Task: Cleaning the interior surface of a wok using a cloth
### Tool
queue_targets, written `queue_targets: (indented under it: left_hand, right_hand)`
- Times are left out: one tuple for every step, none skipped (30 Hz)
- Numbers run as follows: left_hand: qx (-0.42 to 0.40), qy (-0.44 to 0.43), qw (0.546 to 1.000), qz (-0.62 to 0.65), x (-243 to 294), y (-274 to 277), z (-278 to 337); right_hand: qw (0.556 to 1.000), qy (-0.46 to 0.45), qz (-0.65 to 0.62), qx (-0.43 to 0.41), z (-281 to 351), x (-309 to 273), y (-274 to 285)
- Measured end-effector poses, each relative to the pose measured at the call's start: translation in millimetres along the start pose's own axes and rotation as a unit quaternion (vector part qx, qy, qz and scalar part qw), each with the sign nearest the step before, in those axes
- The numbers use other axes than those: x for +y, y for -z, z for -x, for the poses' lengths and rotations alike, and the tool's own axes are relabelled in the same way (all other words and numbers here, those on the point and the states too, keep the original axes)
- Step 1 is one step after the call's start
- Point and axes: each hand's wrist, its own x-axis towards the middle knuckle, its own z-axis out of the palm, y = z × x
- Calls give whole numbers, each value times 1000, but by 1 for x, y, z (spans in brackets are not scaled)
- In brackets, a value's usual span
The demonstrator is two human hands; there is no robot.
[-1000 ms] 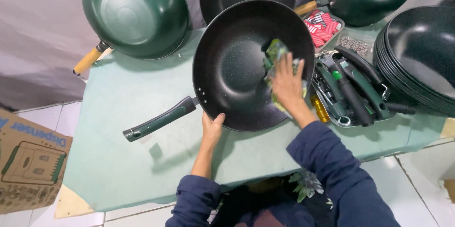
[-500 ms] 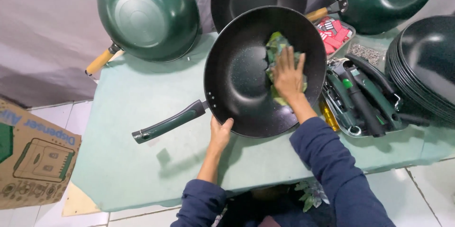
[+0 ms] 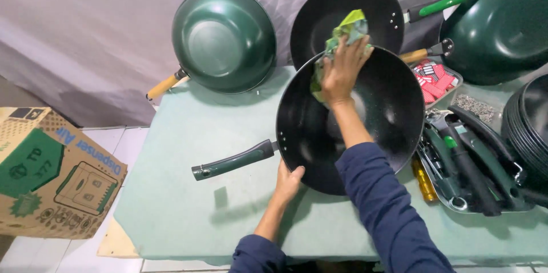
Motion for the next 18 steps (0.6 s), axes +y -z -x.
queue_targets:
  left_hand:
    - [-4,9,1000,0,-8,1,-2]
    - [-3,8,1000,0,-7,0,0]
    - [1,8,1000,-1,-6,0,1]
    - [4,10,1000,-3,-5,1,2]
    - [6,11,1000,-4,-2,0,3]
    - [8,10,1000,-3,0,-1,3]
    - [10,9,1000,-3,1,-2,3]
    - [8,12,1000,-2,8,-3,5]
    - [2,16,1000,-1,15,-3,6]
    - [-4,15,1000,0,22,-6,2]
    - [-6,13,1000,1,21,-8,2]
    - [-7,6,1000,-6,21,-8,2]
    - [-8,-2,1000,-14,21,-8,3]
    - [-10,-2,1000,-13,21,-7,2]
    - [-15,-1,1000,-12,20,-7,2]
    - [-18,0,1000,-12,20,-6,3]
    - [-17,1,1000,-11,4,-4,3]
    - [-14,0,1000,-15,-12,-2,1]
  right_hand:
    - [995,11,-98,5,-3,-25,3]
    - [995,12,-99,5,7,-42,7]
    - [985,31,-171,-15,18,-60,11]
    - [968,49,-242,-36,29,-78,14]
    - [968,49,-244,-36,34,-73,10]
    - [972,87,-218,-27,40,-67,6]
    - [973,126,-191,-18,45,-61,2]
    - [974,125,-189,-21,41,-48,0]
    - [984,80,-156,-21,37,-35,-1]
    - [991,38,-124,-16,27,-21,-6]
    - [992,39,-122,-15,28,-18,-6]
    - [992,-22,-120,-14,28,-17,-6]
    - [989,-83,-119,-13,28,-17,-6]
    - [990,-82,-117,-14,29,-32,2]
    - [971,-113,-206,-37,30,-47,9]
    - [943,-142,-295,-60,31,-63,17]
    - [943,-142,-295,-61,39,-79,30]
    - [920,-121,-359,-100,47,-94,42]
